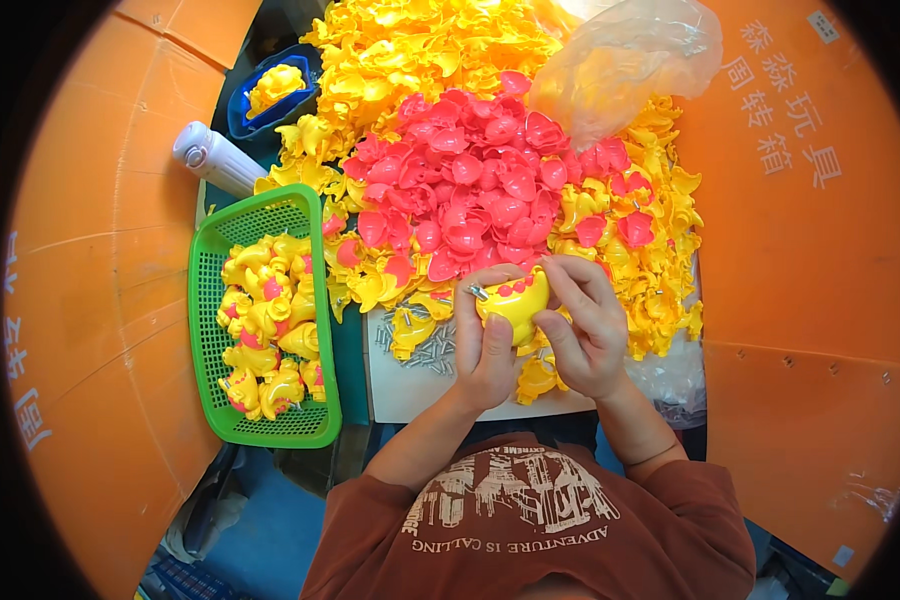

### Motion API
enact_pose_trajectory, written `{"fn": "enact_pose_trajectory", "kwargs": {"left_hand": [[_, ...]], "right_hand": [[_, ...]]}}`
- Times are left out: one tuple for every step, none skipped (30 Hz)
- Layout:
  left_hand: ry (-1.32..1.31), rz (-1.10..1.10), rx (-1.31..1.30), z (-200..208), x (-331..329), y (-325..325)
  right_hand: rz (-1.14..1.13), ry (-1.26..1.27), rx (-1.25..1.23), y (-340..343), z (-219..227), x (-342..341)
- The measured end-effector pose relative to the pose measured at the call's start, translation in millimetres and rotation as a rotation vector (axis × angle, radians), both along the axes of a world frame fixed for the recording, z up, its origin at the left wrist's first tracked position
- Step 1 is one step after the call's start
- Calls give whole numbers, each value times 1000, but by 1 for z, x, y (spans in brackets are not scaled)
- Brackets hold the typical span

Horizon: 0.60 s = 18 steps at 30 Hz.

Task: Assembling small yellow rubber duck toys by manually attaching pink plastic components.

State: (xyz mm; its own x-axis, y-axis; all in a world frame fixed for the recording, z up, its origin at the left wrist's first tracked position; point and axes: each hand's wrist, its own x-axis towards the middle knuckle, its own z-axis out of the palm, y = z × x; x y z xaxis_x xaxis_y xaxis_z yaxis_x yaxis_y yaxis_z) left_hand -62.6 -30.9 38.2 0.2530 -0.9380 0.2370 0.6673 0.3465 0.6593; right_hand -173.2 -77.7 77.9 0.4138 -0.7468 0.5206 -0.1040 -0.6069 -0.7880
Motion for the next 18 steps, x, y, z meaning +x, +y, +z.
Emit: {"fn": "enact_pose_trajectory", "kwargs": {"left_hand": [[-33, 19, -12, -1, -1, 0], [-67, 37, -24, -2, -2, -1], [-66, 37, -24, -4, -3, -1], [-104, 48, -29, -6, -2, 0], [-141, 59, -33, -7, -3, 0], [-141, 58, -33, -7, -3, 0], [-143, 71, -34, -8, -4, 0], [-146, 84, -34, -8, -4, 0], [-146, 82, -33, -8, -4, 1], [-170, 68, -37, -9, -2, 2], [-195, 55, -41, -9, -2, 3], [-195, 55, -38, -11, -1, 3], [-213, 91, 1, -12, -2, 1], [-230, 126, 40, -13, -3, 0], [-230, 126, 40, -11, -3, 0], [-169, 108, 74, -10, -2, 0], [-107, 90, 108, -8, -1, 0], [-109, 90, 111, -7, 1, -1]], "right_hand": [[-30, 9, -39, 1, -2, 0], [-61, 18, -78, 2, -3, 0], [-61, 19, -78, 1, -2, -1], [-32, -50, 79, 0, 0, -1], [-3, -118, 236, -2, 2, -2], [-4, -118, 236, -4, 3, -1], [69, -160, 306, -8, 3, 0], [143, -202, 377, -11, 3, 0], [141, -202, 378, -13, 2, -1], [189, -265, 414, -14, 0, -3], [238, -327, 451, -15, -3, -4], [238, -327, 454, -17, -6, -2], [184, -328, 466, -17, -8, 1], [131, -328, 477, -17, -11, 3], [108, -339, 486, -17, -17, 5], [108, -340, 491, -16, -21, 9], [82, -422, 536, -15, -24, 12], [54, -505, 581, -14, -26, 13]]}}
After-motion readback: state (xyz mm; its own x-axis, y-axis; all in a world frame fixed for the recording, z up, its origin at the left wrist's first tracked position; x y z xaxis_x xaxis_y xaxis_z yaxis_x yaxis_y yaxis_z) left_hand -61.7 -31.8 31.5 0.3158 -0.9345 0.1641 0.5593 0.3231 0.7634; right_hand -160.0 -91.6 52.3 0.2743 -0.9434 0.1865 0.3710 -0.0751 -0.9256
